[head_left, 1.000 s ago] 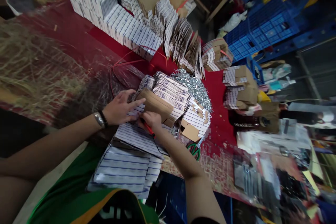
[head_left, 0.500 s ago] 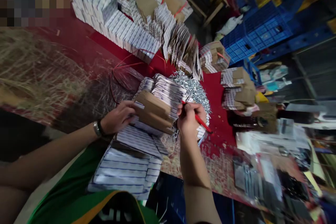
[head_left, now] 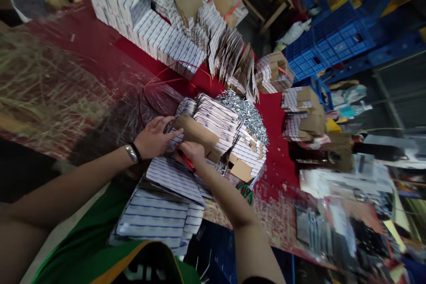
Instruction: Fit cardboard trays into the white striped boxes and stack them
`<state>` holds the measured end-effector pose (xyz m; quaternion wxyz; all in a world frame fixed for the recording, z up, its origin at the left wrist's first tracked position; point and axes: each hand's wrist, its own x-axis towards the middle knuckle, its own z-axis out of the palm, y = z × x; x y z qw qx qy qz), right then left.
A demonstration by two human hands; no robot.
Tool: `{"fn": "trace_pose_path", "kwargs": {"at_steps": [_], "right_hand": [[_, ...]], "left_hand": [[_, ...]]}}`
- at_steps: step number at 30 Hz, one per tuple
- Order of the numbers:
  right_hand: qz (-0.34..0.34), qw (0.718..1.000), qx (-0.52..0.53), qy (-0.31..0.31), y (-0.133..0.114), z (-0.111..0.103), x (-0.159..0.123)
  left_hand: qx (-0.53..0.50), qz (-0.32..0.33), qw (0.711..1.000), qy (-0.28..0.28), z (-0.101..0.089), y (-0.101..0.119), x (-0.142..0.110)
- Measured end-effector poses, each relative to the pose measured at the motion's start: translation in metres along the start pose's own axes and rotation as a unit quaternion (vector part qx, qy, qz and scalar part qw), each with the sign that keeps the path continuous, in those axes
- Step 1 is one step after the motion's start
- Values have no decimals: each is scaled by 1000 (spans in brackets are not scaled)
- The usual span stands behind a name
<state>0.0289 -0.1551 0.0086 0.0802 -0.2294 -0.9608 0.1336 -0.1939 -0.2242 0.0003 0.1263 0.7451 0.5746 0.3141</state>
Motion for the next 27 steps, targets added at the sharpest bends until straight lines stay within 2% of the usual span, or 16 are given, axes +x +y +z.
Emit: {"fn": "trace_pose_path", "kwargs": {"at_steps": [5,7,9,11,12,13,14,15,16,18,19,20,21,23,24,27], "right_hand": [[39,998,53,16,-6,4,2],[95,980,134,109,-8,-3,-1],[156,935,206,241,-7,-20,-8],[212,867,272,359,1,-47,-15],[233,836,312,386,6,-61,-17],[250,814,358,384,12,-75,-17],[261,799,408,355,16,-86,-17],[261,801,449,297,20,-93,-15],[246,819,469,221,21,-96,-13],[179,876,437,94,19,-85,-7],[136,907,393,61,17,-74,-4],[94,935,339,45,14,-60,-2],[59,957,282,35,11,-46,0],[18,985,172,20,8,-19,2],[11,992,124,10,8,-9,2],[11,1000,21,-12,9,9,1]], "left_hand": [[32,-3,999,40,11,3,-1],[28,8,998,61,9,5,-2],[0,31,996,81,5,7,-3],[-66,58,992,93,0,11,-7],[-117,68,986,97,-2,13,-11],[-182,71,975,104,-4,14,-15],[-256,66,959,105,-7,15,-19],[-335,57,936,95,-10,16,-23],[-409,46,909,74,-13,15,-26],[-503,20,864,7,-19,11,-28],[-506,8,862,-23,-22,9,-27],[-478,-1,878,-36,-24,6,-24],[-423,-8,906,-32,-24,4,-19],[-262,-10,965,-8,-22,0,-9],[-181,-5,983,-1,-18,-1,-4],[-25,1,1000,-11,-4,-2,5]]}}
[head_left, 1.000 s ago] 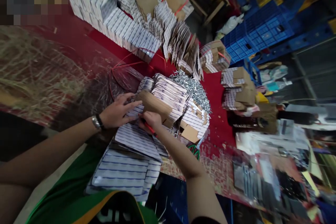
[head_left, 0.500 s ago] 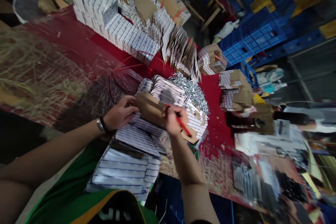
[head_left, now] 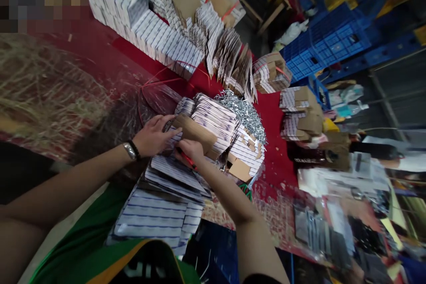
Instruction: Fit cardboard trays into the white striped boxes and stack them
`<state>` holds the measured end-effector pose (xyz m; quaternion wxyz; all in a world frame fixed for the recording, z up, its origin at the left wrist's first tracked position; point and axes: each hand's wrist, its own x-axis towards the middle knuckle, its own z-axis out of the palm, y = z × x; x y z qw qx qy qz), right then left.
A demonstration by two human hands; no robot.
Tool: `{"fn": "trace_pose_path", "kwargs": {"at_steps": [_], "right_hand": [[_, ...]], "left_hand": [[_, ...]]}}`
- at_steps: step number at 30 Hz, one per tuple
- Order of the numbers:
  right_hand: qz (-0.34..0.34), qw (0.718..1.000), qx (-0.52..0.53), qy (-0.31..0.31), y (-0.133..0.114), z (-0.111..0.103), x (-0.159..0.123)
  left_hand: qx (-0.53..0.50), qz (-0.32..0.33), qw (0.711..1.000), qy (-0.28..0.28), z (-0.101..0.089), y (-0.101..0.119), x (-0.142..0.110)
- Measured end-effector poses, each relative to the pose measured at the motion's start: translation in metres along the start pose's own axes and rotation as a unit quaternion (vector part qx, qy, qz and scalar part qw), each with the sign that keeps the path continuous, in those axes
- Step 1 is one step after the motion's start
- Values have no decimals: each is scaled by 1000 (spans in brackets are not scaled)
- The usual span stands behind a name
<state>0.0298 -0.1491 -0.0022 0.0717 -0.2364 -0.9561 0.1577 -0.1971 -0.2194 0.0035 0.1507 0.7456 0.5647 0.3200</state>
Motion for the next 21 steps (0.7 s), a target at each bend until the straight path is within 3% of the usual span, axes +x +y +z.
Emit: {"fn": "trace_pose_path", "kwargs": {"at_steps": [4,6,8,10,11,12,13,15,17,18,19,21], "right_hand": [[17,1000,9,13,-6,1,1],[54,989,85,108,-11,-11,0],[111,936,192,274,-11,-34,-2],[171,840,296,422,-5,-66,-6],[196,799,341,455,0,-83,-7],[216,776,382,453,4,-98,-9],[230,775,416,417,9,-110,-9],[222,822,452,265,13,-117,-9],[156,887,421,111,11,-103,-5],[111,916,379,66,9,-90,-3],[69,941,328,46,7,-74,0],[9,973,222,55,5,-43,5]], "left_hand": [[43,-8,999,30,14,1,0],[32,-12,998,61,15,3,-1],[2,-4,996,84,13,6,-3],[-50,15,995,88,9,9,-9],[-83,25,993,84,6,10,-13],[-119,28,989,83,4,11,-19],[-154,24,984,82,0,11,-25],[-241,12,968,66,-7,10,-36],[-347,7,938,23,-15,5,-41],[-386,5,923,0,-19,3,-41],[-403,1,915,-13,-21,0,-38],[-341,-10,940,-2,-22,-4,-27]]}}
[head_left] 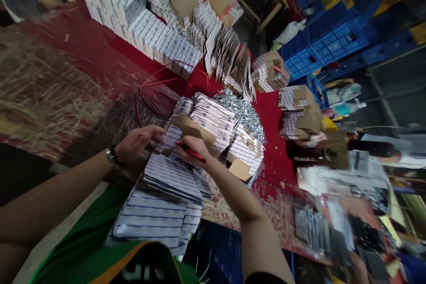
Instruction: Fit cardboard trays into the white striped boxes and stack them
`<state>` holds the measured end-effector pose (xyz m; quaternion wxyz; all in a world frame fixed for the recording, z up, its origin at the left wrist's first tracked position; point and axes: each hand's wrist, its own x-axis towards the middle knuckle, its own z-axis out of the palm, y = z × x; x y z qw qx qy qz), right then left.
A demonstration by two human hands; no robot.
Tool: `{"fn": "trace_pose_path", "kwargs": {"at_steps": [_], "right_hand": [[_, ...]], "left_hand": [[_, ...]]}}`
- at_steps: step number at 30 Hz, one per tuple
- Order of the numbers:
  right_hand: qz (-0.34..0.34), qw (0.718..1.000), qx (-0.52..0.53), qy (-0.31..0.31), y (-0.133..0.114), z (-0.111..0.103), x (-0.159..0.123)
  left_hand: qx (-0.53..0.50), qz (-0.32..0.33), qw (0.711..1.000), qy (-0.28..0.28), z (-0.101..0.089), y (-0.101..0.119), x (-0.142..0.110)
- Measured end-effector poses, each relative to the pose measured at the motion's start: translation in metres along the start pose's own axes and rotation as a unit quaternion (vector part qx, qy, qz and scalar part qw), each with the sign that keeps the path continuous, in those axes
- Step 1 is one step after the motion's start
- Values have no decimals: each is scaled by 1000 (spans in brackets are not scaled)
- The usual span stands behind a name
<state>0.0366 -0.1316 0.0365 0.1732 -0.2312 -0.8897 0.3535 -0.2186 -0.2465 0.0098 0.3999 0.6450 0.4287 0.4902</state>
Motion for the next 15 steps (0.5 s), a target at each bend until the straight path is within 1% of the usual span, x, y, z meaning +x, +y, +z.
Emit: {"fn": "trace_pose_path", "kwargs": {"at_steps": [1,2,4,6,7,9,10,11,12,13,14,15], "right_hand": [[-20,999,-46,3,6,12,0],[-33,996,-85,3,10,22,0],[-43,988,-150,-8,17,33,0],[-43,982,-183,-19,19,38,0],[-39,983,-176,-13,19,39,1],[-25,991,-130,24,15,38,1],[-16,993,-108,52,11,35,1],[-1,992,-88,93,7,30,1],[18,986,-65,149,2,21,1],[40,974,-31,219,-4,9,1],[61,953,16,296,-10,-6,1],[80,921,79,373,-15,-23,1]], "left_hand": [[74,1,997,12,1,-2,7],[153,2,988,20,3,-4,15],[284,-4,959,19,10,-9,27],[357,-18,934,13,18,-15,34],[377,-20,926,15,22,-17,36],[396,-13,918,31,28,-20,36],[396,-4,917,44,30,-21,35],[391,8,918,59,31,-20,34],[384,23,920,73,31,-20,32],[371,39,924,84,31,-18,30],[350,56,931,90,30,-17,27],[322,71,940,89,30,-15,23]]}}
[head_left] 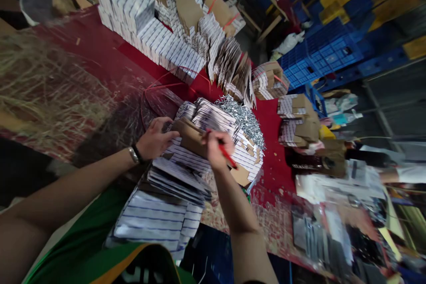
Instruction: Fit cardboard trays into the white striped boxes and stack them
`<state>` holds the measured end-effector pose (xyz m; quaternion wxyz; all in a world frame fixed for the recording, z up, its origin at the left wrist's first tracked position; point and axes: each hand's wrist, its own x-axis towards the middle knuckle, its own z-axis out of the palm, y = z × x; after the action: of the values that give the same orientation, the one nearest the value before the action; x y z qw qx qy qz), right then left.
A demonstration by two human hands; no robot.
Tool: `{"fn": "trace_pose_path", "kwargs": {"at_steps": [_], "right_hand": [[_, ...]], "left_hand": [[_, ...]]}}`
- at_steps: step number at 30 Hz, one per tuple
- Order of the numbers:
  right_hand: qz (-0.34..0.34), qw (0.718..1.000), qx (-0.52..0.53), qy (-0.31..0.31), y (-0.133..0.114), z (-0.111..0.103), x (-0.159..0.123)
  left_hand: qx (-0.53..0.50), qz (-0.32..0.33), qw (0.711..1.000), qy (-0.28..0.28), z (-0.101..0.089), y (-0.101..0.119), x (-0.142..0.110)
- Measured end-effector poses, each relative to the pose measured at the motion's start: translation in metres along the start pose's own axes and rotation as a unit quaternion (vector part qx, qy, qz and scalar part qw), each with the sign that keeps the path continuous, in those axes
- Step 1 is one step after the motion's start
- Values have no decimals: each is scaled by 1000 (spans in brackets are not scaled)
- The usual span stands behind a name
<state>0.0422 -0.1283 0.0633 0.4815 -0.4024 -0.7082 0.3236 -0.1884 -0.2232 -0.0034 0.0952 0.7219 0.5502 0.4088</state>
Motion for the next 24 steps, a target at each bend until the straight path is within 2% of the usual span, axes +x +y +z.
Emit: {"fn": "trace_pose_path", "kwargs": {"at_steps": [1,2,3,4,5,7,8,10,12,14,17,20,22,24], "right_hand": [[38,995,64,64,-8,-12,11],[75,986,117,94,-16,-22,21],[108,979,150,82,-21,-31,30],[139,976,162,35,-24,-36,36],[163,973,159,-39,-25,-37,37],[160,959,112,-206,-19,-29,31],[124,951,77,-272,-14,-21,23],[16,942,-8,-334,0,0,5],[-80,933,-95,-339,15,17,-12],[-131,919,-168,-331,28,28,-22],[-161,899,-227,-338,40,35,-28],[-158,894,-230,-350,42,38,-28],[-123,916,-195,-328,35,37,-28],[-80,948,-151,-267,23,30,-26]], "left_hand": [[-37,7,999,-2,-3,2,-4],[-76,5,997,-6,-6,3,-10],[-112,-4,994,-8,-10,5,-16],[-145,-17,989,-13,-14,6,-22],[-178,-28,983,-20,-18,7,-27],[-269,-40,961,-51,-27,6,-32],[-317,-45,945,-70,-30,4,-31],[-352,-59,929,-94,-34,1,-24],[-264,-63,959,-84,-31,-3,-10],[-117,-45,989,-79,-23,-5,5],[24,-42,994,-103,-6,-7,17],[61,-60,991,-102,6,-6,19],[59,-60,993,-81,8,-5,17],[52,-53,996,-56,7,-4,15]]}}
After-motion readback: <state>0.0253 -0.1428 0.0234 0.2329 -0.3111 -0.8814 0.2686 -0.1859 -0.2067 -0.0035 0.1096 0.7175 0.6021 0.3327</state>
